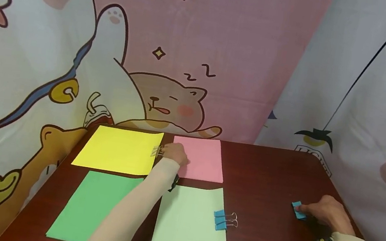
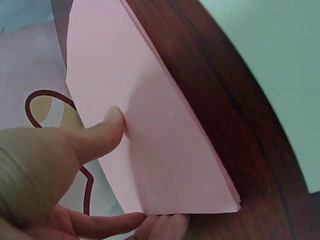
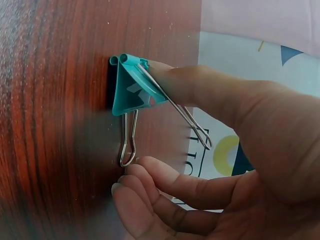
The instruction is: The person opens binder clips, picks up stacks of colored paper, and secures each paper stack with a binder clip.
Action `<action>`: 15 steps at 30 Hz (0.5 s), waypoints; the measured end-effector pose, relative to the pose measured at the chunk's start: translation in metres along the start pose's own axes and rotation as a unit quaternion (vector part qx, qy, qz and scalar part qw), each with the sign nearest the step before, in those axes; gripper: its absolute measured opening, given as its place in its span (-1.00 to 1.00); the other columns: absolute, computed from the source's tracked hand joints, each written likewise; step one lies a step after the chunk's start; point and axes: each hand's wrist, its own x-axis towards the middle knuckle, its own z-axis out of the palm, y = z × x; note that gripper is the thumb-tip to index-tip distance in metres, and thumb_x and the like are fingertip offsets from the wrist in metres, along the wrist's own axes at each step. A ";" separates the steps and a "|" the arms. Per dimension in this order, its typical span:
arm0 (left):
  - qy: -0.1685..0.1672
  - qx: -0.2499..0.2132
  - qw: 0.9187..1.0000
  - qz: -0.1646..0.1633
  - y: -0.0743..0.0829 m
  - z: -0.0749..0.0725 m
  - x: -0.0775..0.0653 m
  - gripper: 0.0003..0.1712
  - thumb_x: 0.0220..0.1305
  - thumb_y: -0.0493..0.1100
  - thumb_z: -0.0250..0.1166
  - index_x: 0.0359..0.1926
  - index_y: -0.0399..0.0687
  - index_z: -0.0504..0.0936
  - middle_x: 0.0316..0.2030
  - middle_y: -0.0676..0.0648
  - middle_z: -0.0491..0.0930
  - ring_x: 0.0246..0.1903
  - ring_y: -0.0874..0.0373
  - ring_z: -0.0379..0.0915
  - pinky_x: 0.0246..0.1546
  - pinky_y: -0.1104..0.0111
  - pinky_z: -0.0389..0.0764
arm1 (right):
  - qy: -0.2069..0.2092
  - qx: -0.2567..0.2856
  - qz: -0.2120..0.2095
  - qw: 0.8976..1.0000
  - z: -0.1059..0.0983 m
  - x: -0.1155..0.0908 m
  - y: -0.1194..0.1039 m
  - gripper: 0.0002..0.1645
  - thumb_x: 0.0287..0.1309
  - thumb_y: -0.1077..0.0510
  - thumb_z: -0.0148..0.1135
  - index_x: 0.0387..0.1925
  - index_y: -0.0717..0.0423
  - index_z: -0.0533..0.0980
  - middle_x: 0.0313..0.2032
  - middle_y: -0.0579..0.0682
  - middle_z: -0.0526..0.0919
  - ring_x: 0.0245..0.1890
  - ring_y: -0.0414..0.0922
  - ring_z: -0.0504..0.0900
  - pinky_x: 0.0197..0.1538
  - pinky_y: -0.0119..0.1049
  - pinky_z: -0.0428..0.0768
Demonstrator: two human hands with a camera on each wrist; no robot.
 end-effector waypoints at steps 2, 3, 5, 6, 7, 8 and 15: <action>-0.005 0.006 1.000 0.000 0.000 0.000 0.002 -0.13 0.12 0.23 0.53 0.22 -0.35 0.59 0.13 -0.45 0.55 0.10 -0.30 0.51 0.15 -0.02 0.63 | 0.002 0.001 -0.001 1.000 0.001 0.001 0.000 -0.01 -0.09 -0.34 0.55 -0.22 0.51 0.37 -0.46 0.12 0.46 -0.42 0.01 0.51 -0.40 -0.19 0.48; -0.007 0.010 1.000 0.000 0.000 -0.001 0.002 -0.13 0.11 0.24 0.53 0.22 -0.34 0.59 0.14 -0.43 0.56 0.11 -0.29 0.51 0.18 -0.04 0.60 | 0.004 0.000 -0.002 1.000 0.001 0.002 0.000 0.01 -0.10 -0.34 0.55 -0.20 0.53 0.37 -0.44 0.13 0.47 -0.42 0.01 0.52 -0.39 -0.19 0.49; -0.011 0.016 1.000 -0.003 0.000 -0.002 0.004 -0.14 0.10 0.26 0.52 0.20 -0.31 0.61 0.12 -0.37 0.60 0.09 -0.25 0.53 0.20 -0.03 0.58 | 0.006 0.000 -0.002 1.000 0.002 0.004 0.000 0.03 -0.13 -0.35 0.57 -0.18 0.54 0.38 -0.42 0.15 0.52 -0.40 0.02 0.56 -0.38 -0.18 0.52; -0.012 0.021 1.000 -0.005 -0.001 -0.003 0.004 -0.14 0.09 0.28 0.52 0.18 -0.29 0.62 0.10 -0.33 0.63 0.07 -0.21 0.55 0.18 -0.01 0.59 | 0.006 0.001 -0.001 1.000 0.002 0.005 0.000 0.04 -0.14 -0.35 0.57 -0.18 0.54 0.39 -0.42 0.15 0.52 -0.40 0.01 0.56 -0.38 -0.19 0.52; -0.012 0.024 1.000 -0.006 -0.001 -0.003 0.005 -0.15 0.08 0.29 0.52 0.17 -0.28 0.64 0.09 -0.30 0.65 0.05 -0.19 0.56 0.17 0.00 0.59 | 0.006 0.002 -0.002 1.000 0.002 0.006 0.000 0.04 -0.15 -0.36 0.58 -0.19 0.54 0.39 -0.42 0.15 0.52 -0.41 0.01 0.57 -0.38 -0.19 0.53; -0.012 0.026 1.000 -0.008 -0.001 -0.004 0.005 -0.15 0.06 0.30 0.53 0.15 -0.27 0.65 0.07 -0.28 0.66 0.02 -0.17 0.56 0.14 0.01 0.59 | 0.005 0.004 -0.002 1.000 0.002 0.007 0.000 0.03 -0.16 -0.37 0.58 -0.21 0.52 0.40 -0.45 0.13 0.52 -0.42 0.00 0.56 -0.39 -0.19 0.52; -0.015 0.021 1.000 -0.002 -0.002 -0.004 0.007 -0.20 0.04 0.30 0.54 0.08 -0.25 0.70 0.01 -0.25 0.70 -0.02 -0.17 0.57 0.09 0.01 0.60 | -0.006 0.010 -0.022 1.000 0.003 0.007 0.005 -0.35 -0.07 -0.34 0.53 -0.71 -0.03 0.38 -0.72 -0.16 0.27 -0.65 -0.19 0.32 -0.51 -0.27 0.31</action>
